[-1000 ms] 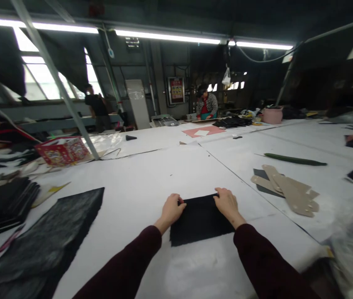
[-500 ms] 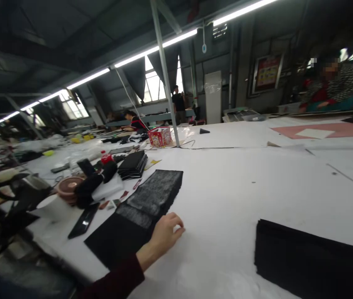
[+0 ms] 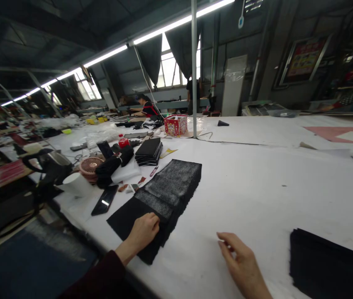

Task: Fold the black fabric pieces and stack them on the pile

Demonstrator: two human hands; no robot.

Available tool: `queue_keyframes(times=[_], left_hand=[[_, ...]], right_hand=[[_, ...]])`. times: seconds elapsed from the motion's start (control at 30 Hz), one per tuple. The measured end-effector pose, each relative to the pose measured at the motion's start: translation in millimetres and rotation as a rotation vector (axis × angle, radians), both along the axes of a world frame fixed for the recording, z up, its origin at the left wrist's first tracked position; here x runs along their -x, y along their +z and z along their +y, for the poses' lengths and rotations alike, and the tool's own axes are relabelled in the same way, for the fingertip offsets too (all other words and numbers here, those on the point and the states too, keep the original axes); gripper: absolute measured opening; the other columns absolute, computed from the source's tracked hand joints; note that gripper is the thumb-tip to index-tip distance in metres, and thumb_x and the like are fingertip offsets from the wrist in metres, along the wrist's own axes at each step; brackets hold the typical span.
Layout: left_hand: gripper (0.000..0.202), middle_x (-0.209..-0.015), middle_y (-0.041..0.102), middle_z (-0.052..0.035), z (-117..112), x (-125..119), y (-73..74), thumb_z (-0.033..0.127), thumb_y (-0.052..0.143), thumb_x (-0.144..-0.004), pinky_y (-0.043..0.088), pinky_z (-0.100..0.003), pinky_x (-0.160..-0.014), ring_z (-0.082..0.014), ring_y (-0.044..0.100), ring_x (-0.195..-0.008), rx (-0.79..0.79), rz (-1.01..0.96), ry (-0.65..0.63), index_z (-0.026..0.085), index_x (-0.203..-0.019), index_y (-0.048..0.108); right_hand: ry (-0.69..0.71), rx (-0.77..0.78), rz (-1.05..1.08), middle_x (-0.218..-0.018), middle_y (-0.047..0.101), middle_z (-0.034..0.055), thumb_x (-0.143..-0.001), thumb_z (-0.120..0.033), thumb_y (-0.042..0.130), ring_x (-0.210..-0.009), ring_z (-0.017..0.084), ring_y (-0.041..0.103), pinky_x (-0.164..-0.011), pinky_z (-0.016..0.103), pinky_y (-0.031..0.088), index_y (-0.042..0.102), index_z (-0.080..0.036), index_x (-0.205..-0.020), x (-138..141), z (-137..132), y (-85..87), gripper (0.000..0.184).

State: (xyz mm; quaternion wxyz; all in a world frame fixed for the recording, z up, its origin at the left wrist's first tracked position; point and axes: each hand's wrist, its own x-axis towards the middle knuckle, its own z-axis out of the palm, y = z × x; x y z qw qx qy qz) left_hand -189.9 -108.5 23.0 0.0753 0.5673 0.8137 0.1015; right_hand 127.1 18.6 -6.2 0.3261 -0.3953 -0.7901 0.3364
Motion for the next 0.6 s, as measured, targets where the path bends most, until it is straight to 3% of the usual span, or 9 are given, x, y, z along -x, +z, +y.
queue_keyframes(times=[0.1, 0.23, 0.4, 0.6], left_hand=[[0.023, -0.096, 0.068, -0.0053, 0, 13, -1.9, 0.015, 0.049, -0.086, 0.042, -0.028, -0.083, -0.0193, 0.061, -0.093, -0.043, -0.086, 0.003, 0.021, -0.09, 0.071], [0.024, -0.094, 0.07, -0.0039, 1, 32, -3.4, 0.018, 0.052, -0.08, 0.044, -0.027, -0.081, -0.0185, 0.063, -0.087, -0.072, -0.251, 0.004, 0.021, -0.087, 0.074], [0.023, -0.086, 0.071, -0.0024, 3, 47, -4.0, 0.022, 0.054, -0.074, 0.044, -0.027, -0.079, -0.0191, 0.062, -0.082, -0.113, -0.524, -0.011, 0.021, -0.083, 0.075], [0.006, -0.069, 0.066, 0.0008, 5, 63, -12.0, 0.02, 0.066, -0.066, 0.046, -0.026, -0.075, -0.0158, 0.06, -0.071, -0.265, -1.021, 0.105, 0.017, -0.068, 0.071]], right_hand=[[0.304, -0.042, -0.003, -0.112, 0.068, 0.0087, -0.094, -0.037, 0.044, -0.099, 0.021, 0.064, -0.089, 0.034, 0.052, 0.07, -0.024, -0.104, 69, -28, 9.4, 0.031], [0.529, -0.204, -0.13, -0.121, 0.065, 0.0056, -0.093, -0.015, 0.039, -0.106, 0.019, 0.058, -0.094, 0.035, 0.047, 0.068, -0.023, -0.112, 130, -47, 14.3, 0.036], [0.571, -0.342, -0.323, -0.118, 0.066, 0.0047, -0.088, -0.007, 0.043, -0.1, 0.02, 0.056, -0.087, 0.033, 0.046, 0.068, -0.022, -0.111, 169, -44, 9.9, 0.037], [0.52, -0.409, -0.372, -0.12, 0.065, 0.0054, -0.089, -0.007, 0.045, -0.1, 0.021, 0.053, -0.087, 0.034, 0.044, 0.067, -0.022, -0.112, 175, -46, -0.5, 0.035]])
